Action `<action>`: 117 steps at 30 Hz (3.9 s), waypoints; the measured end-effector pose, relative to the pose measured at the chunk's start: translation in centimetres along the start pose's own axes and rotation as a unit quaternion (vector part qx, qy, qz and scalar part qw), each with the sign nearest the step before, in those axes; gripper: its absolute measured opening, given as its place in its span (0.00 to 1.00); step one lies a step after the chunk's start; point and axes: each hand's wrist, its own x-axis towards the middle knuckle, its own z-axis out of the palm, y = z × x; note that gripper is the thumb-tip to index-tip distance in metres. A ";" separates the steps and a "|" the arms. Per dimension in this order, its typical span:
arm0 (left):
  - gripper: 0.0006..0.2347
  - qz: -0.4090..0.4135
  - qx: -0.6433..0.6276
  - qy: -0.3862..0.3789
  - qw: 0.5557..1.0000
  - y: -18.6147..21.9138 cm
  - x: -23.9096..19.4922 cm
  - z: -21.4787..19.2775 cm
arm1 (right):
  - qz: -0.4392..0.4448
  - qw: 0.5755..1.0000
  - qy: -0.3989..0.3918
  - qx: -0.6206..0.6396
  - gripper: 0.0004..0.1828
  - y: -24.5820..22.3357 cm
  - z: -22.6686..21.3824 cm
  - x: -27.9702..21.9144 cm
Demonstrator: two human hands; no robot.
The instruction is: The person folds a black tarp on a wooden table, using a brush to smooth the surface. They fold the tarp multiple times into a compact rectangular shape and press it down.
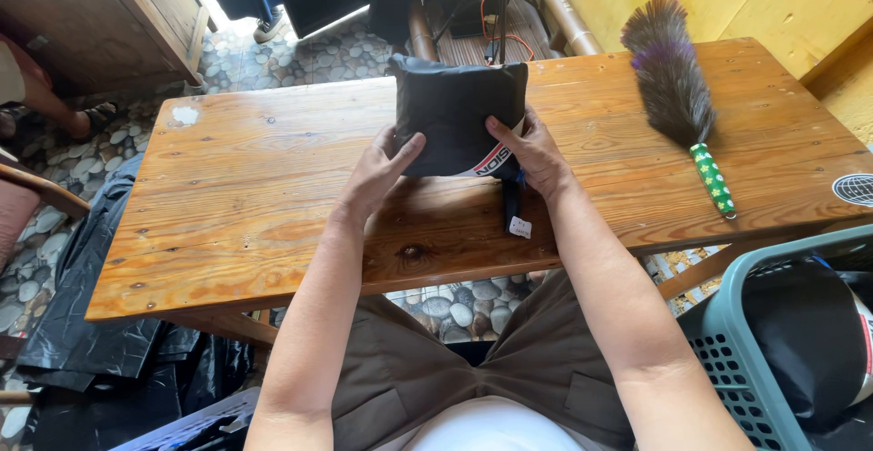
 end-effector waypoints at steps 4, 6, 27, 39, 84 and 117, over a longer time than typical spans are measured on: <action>0.24 0.007 0.009 0.027 1.000 1.6 -0.2 1.0 | -0.008 0.999 -0.012 -0.052 0.27 2.0 -1.5 0.7; 0.19 0.031 0.048 0.049 0.997 2.8 -0.8 1.2 | -0.134 0.987 -0.023 -0.085 0.32 5.3 -3.7 2.2; 0.14 0.122 -0.011 -0.012 0.992 1.4 -0.8 2.9 | -0.464 0.658 0.077 -0.588 0.24 -3.1 8.6 2.9; 0.13 0.132 -0.002 0.003 0.991 1.1 -0.7 3.2 | -0.486 0.648 0.077 -0.582 0.27 -3.7 8.7 2.1; 0.12 -0.026 0.248 -0.247 0.936 7.5 -8.4 26.5 | 0.171 0.784 0.049 -0.595 0.40 -24.5 -20.8 -18.1; 0.39 0.375 0.519 -0.466 0.611 -5.1 -14.2 52.7 | 0.138 0.571 0.277 -0.760 0.44 -15.9 -46.1 -26.3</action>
